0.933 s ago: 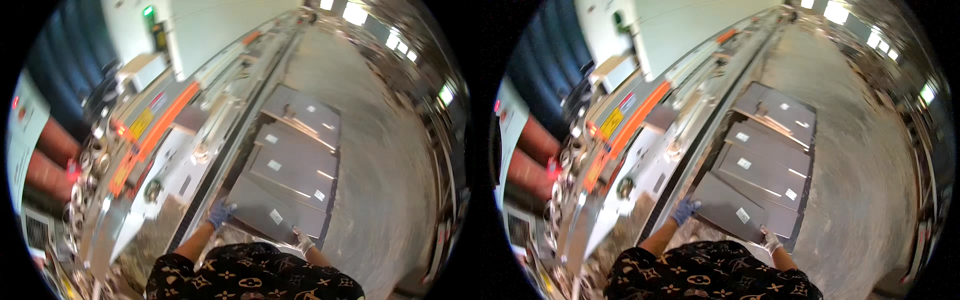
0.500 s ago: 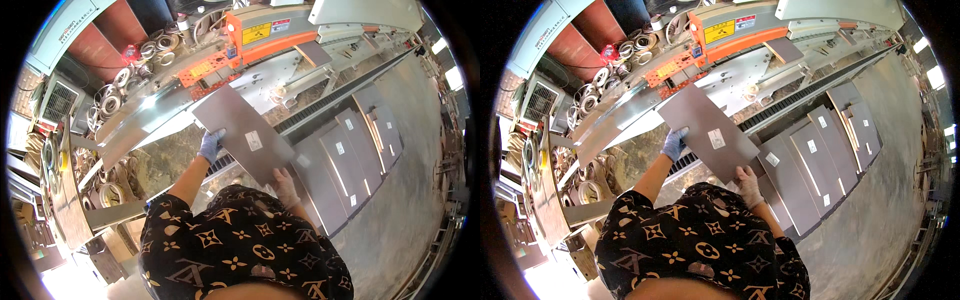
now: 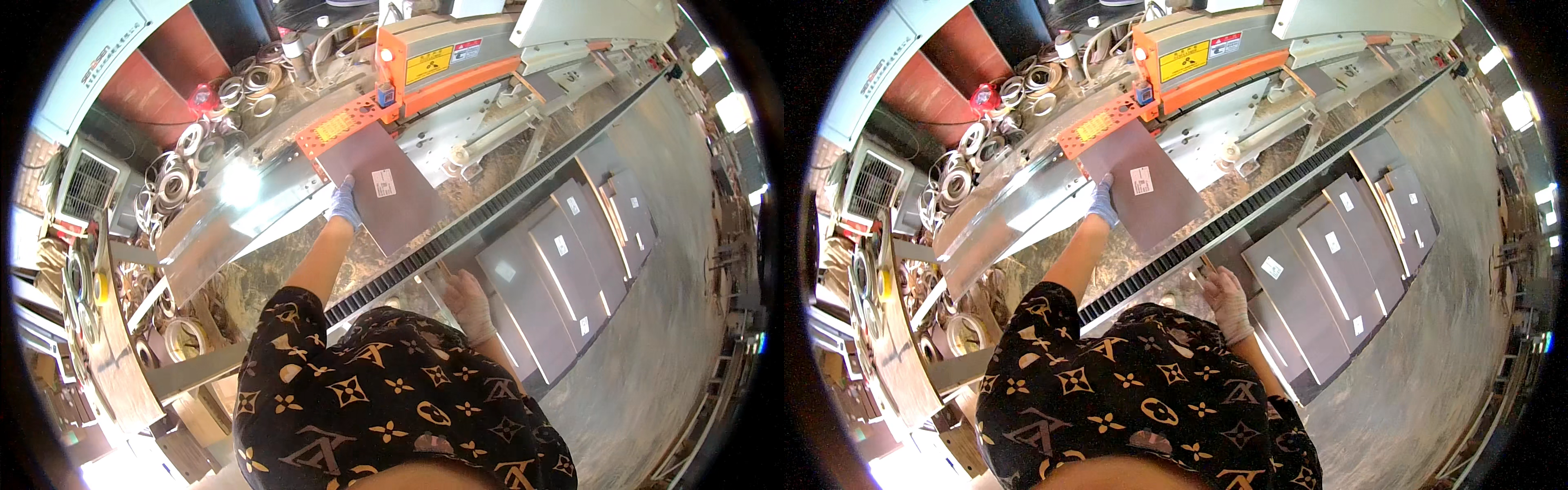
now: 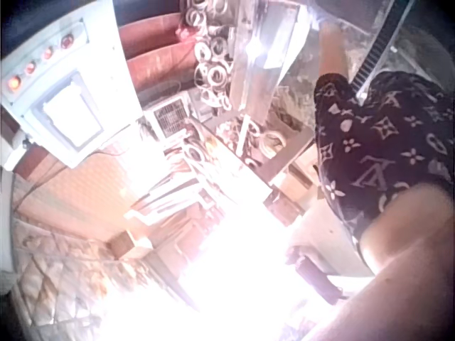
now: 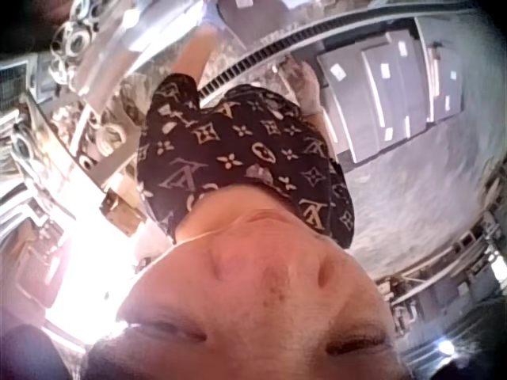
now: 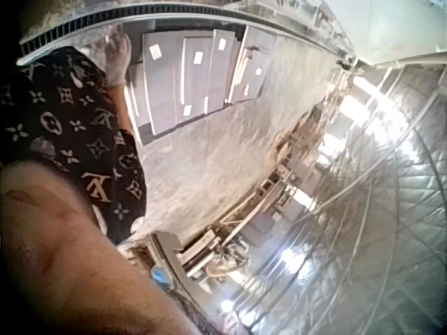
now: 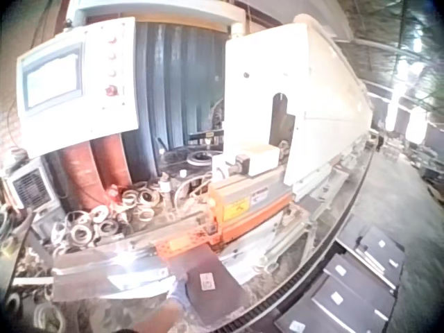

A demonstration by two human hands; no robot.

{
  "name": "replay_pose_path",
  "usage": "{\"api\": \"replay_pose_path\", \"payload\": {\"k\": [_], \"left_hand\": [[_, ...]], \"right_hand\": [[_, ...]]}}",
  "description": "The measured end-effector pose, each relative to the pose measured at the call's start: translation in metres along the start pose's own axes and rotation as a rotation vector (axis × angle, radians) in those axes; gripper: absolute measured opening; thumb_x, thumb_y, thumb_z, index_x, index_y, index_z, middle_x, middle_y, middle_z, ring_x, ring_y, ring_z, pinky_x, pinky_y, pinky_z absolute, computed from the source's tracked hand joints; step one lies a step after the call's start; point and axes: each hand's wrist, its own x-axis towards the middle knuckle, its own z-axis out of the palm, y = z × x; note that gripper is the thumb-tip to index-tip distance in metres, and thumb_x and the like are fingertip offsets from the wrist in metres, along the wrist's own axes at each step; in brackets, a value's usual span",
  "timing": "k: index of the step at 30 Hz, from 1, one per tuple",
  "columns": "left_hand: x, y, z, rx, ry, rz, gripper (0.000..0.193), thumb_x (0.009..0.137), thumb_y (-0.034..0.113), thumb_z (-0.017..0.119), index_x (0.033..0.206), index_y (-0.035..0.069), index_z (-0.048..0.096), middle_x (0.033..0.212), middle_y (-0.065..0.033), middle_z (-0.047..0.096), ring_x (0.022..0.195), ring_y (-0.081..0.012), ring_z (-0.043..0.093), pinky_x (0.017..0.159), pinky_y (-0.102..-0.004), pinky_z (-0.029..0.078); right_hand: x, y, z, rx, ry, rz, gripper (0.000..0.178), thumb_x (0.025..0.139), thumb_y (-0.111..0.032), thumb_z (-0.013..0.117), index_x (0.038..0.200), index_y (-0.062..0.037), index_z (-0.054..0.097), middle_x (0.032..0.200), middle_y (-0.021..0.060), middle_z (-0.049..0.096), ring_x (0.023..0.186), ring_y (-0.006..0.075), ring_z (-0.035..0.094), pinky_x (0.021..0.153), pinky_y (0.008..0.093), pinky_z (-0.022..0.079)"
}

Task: The person walks through a workshop and picks up a stack of flat wooden panels. They carry the panels to a machine and place them onto the machine's surface one by one, arranging them in a row.

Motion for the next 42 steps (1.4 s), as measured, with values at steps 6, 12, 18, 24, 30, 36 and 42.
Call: {"api": "replay_pose_path", "payload": {"k": [6,12,18,24,30,36,42], "left_hand": [[0.032,-0.012,-0.011,0.046,-0.013,-0.022,0.036,0.085,0.022,0.053,0.118,0.010,0.046,0.106,-0.0104,0.057,0.093,-0.0268,0.056,0.078,-0.0421,0.048],[0.085,-0.034,-0.020,0.119,-0.115,-0.107,0.039,0.085,0.034,0.050,0.115,0.009,0.053,0.114,-0.0083,0.057,0.100,-0.0274,0.055,0.088,-0.0431,0.042],[0.064,-0.044,0.074,0.259,-0.041,-0.067,0.040,0.087,0.037,0.044,0.111,0.007,0.056,0.114,-0.0064,0.057,0.099,-0.0237,0.056,0.084,-0.0385,0.045],[0.056,-0.057,0.101,0.298,-0.079,-0.108,0.038,0.084,0.036,0.051,0.115,0.013,0.049,0.109,-0.0051,0.053,0.098,-0.0193,0.051,0.081,-0.0371,0.042],[-0.144,-0.108,0.097,0.795,-0.350,0.416,0.019,0.088,0.020,0.050,0.100,0.007,0.057,0.084,-0.0022,0.053,0.074,-0.0108,0.051,0.064,-0.0255,0.046],[-0.180,-0.165,0.025,1.155,-0.453,0.148,0.018,0.083,0.011,0.059,0.100,0.004,0.056,0.093,-0.0048,0.058,0.085,-0.0123,0.055,0.075,-0.0242,0.045],[-0.173,-0.238,-0.020,0.998,-0.327,-0.303,0.043,0.082,0.022,0.060,0.120,0.012,0.042,0.101,-0.0036,0.053,0.079,-0.0125,0.053,0.066,-0.0286,0.051]], "right_hand": [[-0.002,-0.001,-0.054,0.093,0.175,-0.056,0.035,0.086,-0.026,0.056,0.116,-0.0119,0.045,0.102,0.0053,0.053,0.079,0.0156,0.054,0.073,0.0325,0.048],[-0.022,-0.021,-0.089,0.159,0.273,-0.246,0.040,0.084,-0.026,0.058,0.118,-0.0076,0.045,0.096,0.0052,0.053,0.073,0.0154,0.053,0.071,0.0308,0.048],[-0.015,-0.069,-0.213,-0.101,0.691,-0.373,0.040,0.081,-0.021,0.060,0.115,-0.0072,0.048,0.088,0.0035,0.059,0.069,0.0164,0.057,0.065,0.0267,0.049],[0.012,-0.149,-0.329,-0.974,1.125,-0.456,0.050,0.077,-0.029,0.061,0.122,-0.0130,0.045,0.115,0.0105,0.052,0.104,0.0250,0.052,0.087,0.0346,0.043],[0.051,-0.254,-0.320,-1.719,1.226,-0.149,0.052,0.074,-0.038,0.057,0.122,-0.0198,0.046,0.123,0.0098,0.047,0.115,0.0273,0.043,0.091,0.0426,0.039],[0.098,-0.293,-0.314,-1.878,1.168,-0.234,0.035,0.075,-0.028,0.053,0.106,-0.0117,0.054,0.110,0.0097,0.053,0.106,0.0265,0.049,0.085,0.0398,0.042],[0.070,-0.227,-0.281,-1.707,1.056,-0.579,0.018,0.070,-0.023,0.053,0.081,-0.0088,0.059,0.086,0.0109,0.058,0.086,0.0288,0.054,0.074,0.0407,0.044]]}}
